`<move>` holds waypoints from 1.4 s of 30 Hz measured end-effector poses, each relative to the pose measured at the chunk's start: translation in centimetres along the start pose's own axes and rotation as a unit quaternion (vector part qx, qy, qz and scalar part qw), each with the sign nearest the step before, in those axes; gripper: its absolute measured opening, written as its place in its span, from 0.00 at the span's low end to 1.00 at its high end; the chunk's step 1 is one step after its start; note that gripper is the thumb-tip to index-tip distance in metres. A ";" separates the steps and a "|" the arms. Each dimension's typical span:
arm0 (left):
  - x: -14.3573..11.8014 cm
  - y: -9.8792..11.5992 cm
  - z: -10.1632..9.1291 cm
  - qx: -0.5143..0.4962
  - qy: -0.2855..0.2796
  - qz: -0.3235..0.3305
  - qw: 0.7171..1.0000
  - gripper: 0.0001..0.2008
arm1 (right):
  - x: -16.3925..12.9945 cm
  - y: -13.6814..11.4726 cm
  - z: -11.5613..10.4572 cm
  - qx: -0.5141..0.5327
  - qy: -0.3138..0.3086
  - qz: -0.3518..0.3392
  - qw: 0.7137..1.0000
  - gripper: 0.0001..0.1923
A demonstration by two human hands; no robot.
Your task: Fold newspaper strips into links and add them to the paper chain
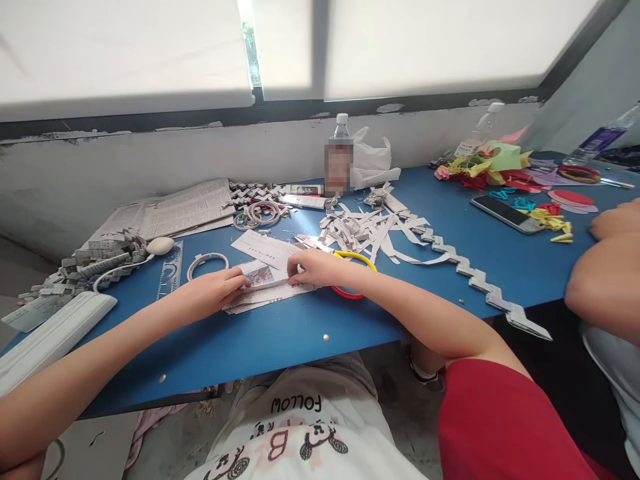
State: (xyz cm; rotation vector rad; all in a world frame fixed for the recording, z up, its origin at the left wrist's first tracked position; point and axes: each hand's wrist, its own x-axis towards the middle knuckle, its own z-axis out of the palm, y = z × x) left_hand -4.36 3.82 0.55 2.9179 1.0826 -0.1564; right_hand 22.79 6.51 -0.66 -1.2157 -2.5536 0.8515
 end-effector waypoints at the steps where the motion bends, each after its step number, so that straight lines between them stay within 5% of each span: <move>1: -0.2 0.1 -0.2 0.013 -0.003 0.010 1.000 0.14 | -0.2 -0.1 -0.2 -0.023 -0.009 -0.017 1.000 0.05; 11: -1.2 1.8 -0.7 0.099 -0.048 0.040 0.993 0.16 | -1.0 -0.2 0.2 -0.208 -0.024 -0.141 0.968 0.06; 16: -1.1 2.2 -0.3 0.106 -0.024 0.037 0.993 0.11 | -1.0 0.0 0.1 -0.115 -0.044 -0.124 0.985 0.02; 24: 0.6 0.9 2.0 -0.007 0.078 -0.031 0.996 0.12 | -0.4 0.6 0.4 -0.008 -0.028 -0.068 0.997 0.12; 36: -0.2 2.2 -0.1 0.074 -0.005 0.047 0.996 0.17 | 0.0 0.1 -0.2 0.017 -0.053 0.004 0.998 0.09; 42: -0.5 2.4 -0.8 0.103 -0.022 0.075 0.992 0.19 | -0.6 0.2 -1.0 -0.014 -0.069 -0.016 0.997 0.06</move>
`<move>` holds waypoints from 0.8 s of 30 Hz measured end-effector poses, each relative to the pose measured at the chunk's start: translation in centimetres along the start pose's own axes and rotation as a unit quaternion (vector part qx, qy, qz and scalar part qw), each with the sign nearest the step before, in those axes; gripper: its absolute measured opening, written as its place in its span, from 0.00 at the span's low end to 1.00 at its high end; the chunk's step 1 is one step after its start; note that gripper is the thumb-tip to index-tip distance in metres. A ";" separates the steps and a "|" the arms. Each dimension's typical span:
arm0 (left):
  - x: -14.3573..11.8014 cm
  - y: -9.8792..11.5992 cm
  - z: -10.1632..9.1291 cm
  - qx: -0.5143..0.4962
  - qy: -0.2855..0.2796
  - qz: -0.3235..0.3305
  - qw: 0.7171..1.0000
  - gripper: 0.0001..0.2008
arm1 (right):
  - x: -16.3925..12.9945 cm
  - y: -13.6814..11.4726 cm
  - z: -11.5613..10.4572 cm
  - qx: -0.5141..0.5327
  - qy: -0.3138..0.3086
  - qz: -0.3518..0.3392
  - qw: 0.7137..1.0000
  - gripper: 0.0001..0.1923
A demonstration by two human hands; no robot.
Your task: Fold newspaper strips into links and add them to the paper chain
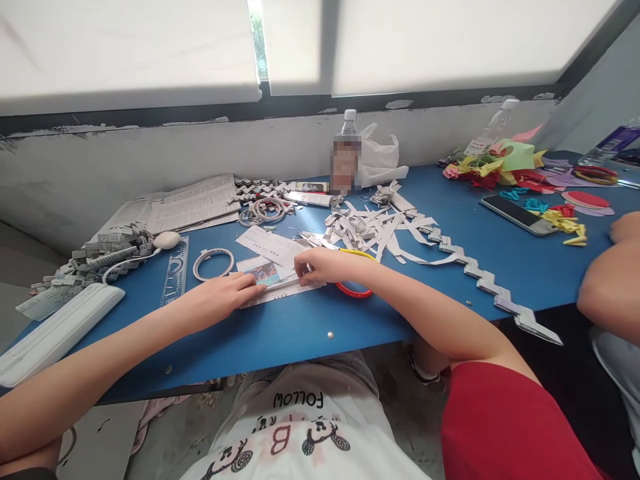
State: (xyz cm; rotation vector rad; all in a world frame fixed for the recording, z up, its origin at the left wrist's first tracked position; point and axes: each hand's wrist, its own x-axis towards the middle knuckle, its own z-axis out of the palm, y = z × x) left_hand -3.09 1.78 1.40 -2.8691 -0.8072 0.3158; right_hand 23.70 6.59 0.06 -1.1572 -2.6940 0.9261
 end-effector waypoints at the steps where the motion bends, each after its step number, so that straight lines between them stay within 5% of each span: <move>1: 0.0 0.0 0.0 0.004 -0.002 0.002 1.000 0.19 | -0.2 0.0 -0.1 -0.015 -0.002 -0.009 1.000 0.05; 12: -0.5 1.1 0.9 0.037 -0.003 0.016 0.999 0.21 | -1.8 -2.6 0.8 -0.267 -0.017 -0.048 0.962 0.10; 16: 0.1 0.9 1.5 -0.019 0.029 -0.013 0.999 0.15 | -1.6 -2.2 0.7 -0.146 0.016 -0.036 0.989 0.09; 20: 0.6 0.5 1.7 -0.116 0.074 -0.077 0.988 0.14 | -0.9 -0.9 0.6 0.040 0.037 0.051 0.997 0.11; 24: 0.6 0.1 1.7 -0.178 0.078 -0.090 0.977 0.14 | -0.8 -0.4 0.7 0.053 0.021 0.031 0.998 0.10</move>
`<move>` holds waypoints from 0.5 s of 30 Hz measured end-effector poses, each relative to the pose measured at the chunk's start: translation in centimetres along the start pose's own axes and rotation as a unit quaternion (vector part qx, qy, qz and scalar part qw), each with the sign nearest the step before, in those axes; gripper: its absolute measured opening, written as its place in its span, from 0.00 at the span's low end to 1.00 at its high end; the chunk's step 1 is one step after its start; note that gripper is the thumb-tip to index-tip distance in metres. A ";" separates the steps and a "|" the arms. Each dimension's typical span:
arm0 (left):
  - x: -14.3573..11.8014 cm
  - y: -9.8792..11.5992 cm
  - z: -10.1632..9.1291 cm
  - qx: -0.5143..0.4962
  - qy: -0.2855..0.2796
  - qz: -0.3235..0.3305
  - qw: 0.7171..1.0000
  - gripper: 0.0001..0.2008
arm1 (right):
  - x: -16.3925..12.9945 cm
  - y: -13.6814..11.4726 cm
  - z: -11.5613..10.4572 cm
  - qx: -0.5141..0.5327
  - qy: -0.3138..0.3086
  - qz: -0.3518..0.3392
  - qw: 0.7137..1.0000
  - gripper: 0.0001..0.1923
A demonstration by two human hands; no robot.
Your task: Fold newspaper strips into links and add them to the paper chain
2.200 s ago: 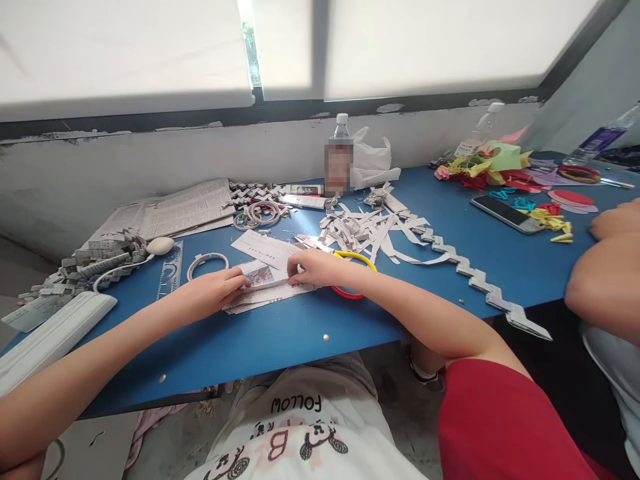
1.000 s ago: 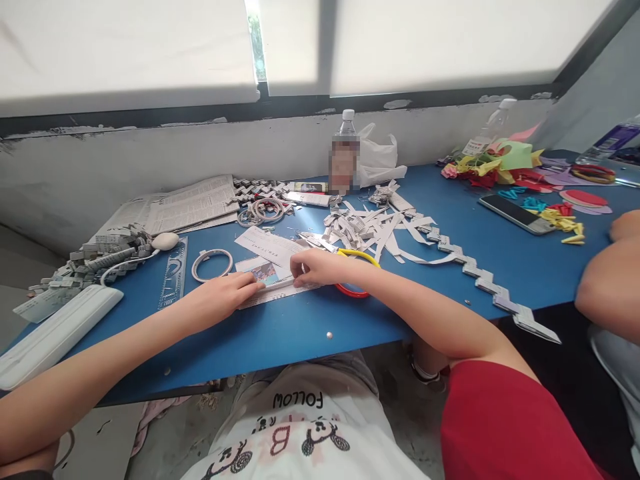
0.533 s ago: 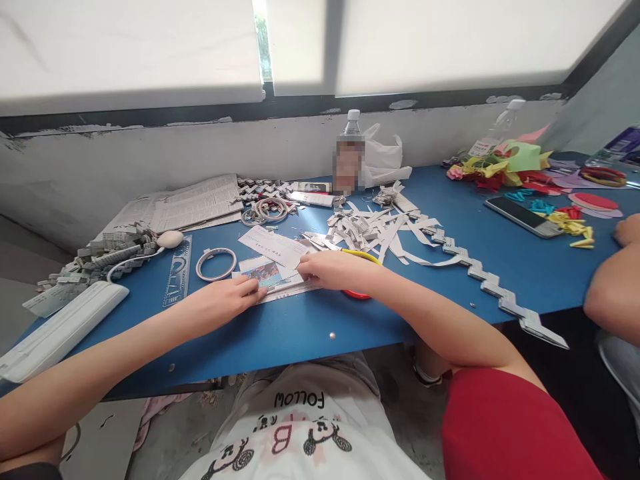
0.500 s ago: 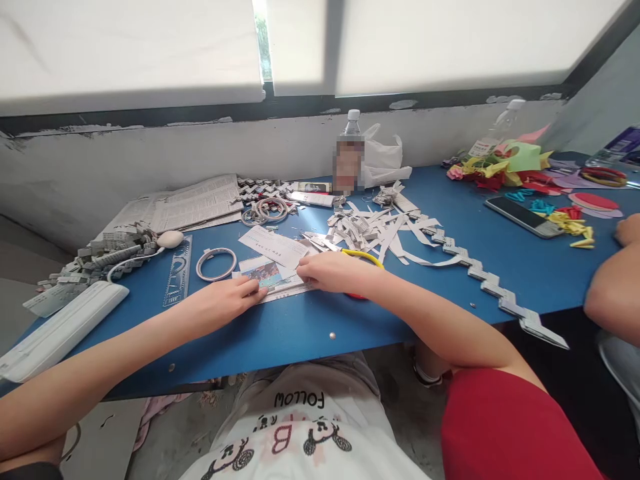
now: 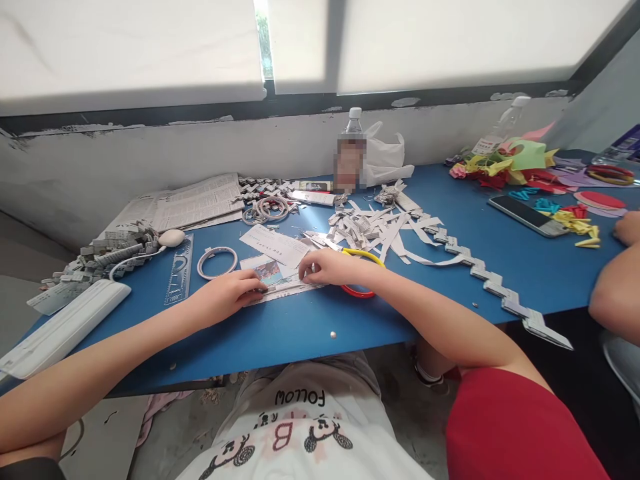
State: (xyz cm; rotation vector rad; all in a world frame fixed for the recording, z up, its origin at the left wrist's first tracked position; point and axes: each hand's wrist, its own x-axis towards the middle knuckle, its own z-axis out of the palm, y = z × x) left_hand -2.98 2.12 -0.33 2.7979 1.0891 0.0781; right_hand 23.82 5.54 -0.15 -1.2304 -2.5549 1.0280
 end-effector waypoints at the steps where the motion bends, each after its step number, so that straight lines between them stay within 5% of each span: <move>1: 0.0 0.0 -0.1 0.008 -0.004 0.003 1.000 0.14 | -0.1 0.0 0.1 -0.016 -0.001 -0.030 0.999 0.10; 7: -0.2 0.5 -0.2 0.113 -0.011 0.042 0.993 0.17 | -0.2 0.1 1.3 -0.181 0.024 -0.149 0.972 0.14; 15: -0.3 -0.1 -1.1 0.131 -0.071 0.073 0.986 0.17 | -1.1 -1.6 4.3 -0.471 0.037 -0.246 0.846 0.18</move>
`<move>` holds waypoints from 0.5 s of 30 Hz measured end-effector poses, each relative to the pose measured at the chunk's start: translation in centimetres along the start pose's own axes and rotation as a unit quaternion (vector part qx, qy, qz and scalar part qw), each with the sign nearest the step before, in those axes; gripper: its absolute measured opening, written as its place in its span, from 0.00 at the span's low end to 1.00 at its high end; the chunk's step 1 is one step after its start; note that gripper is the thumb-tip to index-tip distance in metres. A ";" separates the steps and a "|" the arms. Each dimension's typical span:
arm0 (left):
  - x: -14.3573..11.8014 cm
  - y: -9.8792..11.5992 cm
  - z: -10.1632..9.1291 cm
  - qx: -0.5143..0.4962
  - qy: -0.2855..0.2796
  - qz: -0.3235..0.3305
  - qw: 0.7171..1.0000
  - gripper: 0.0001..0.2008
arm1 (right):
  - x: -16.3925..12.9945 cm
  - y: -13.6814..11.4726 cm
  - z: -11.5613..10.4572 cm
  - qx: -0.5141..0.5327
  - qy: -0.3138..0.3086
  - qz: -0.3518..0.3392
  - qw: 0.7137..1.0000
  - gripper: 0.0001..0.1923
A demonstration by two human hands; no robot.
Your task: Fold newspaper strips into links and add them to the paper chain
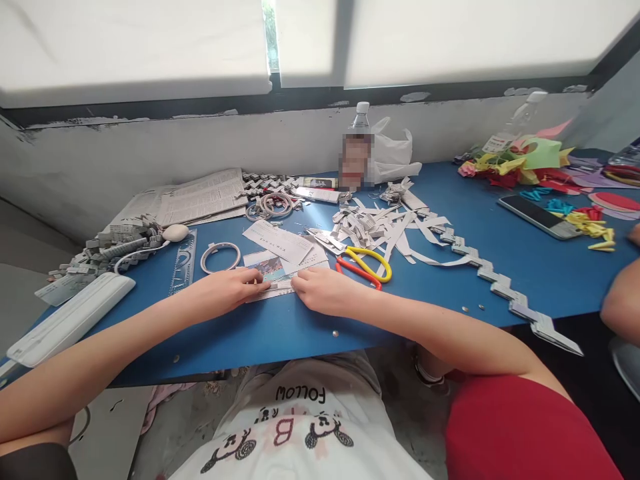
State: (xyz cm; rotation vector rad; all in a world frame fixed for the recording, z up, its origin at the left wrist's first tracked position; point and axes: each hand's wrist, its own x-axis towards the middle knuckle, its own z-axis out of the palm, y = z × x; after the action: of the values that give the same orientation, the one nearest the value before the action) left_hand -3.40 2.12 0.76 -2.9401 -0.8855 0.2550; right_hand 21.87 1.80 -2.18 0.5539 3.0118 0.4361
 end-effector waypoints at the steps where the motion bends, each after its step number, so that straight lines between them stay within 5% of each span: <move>1: -0.1 -0.2 -0.1 -0.009 -0.006 0.000 1.000 0.17 | 0.0 -0.3 0.0 -0.015 -0.005 -0.003 1.000 0.18; 5: -0.3 0.1 -0.2 -0.054 0.008 -0.030 0.998 0.17 | 0.0 -1.3 0.1 -0.045 -0.023 0.001 0.999 0.17; 10: 0.4 3.8 1.1 -0.060 0.065 -0.055 0.995 0.23 | 0.0 -2.0 0.0 -0.038 -0.039 0.036 0.998 0.16; 15: 0.6 6.3 2.1 -0.135 -0.007 -0.036 0.990 0.42 | 0.0 -2.2 -0.2 -0.020 -0.069 0.052 0.996 0.12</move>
State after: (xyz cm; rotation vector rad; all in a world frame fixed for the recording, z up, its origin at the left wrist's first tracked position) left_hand 0.14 -2.82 -2.10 -3.1440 -1.1083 0.1627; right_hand 21.06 -0.26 -2.61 0.7102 2.8460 0.4428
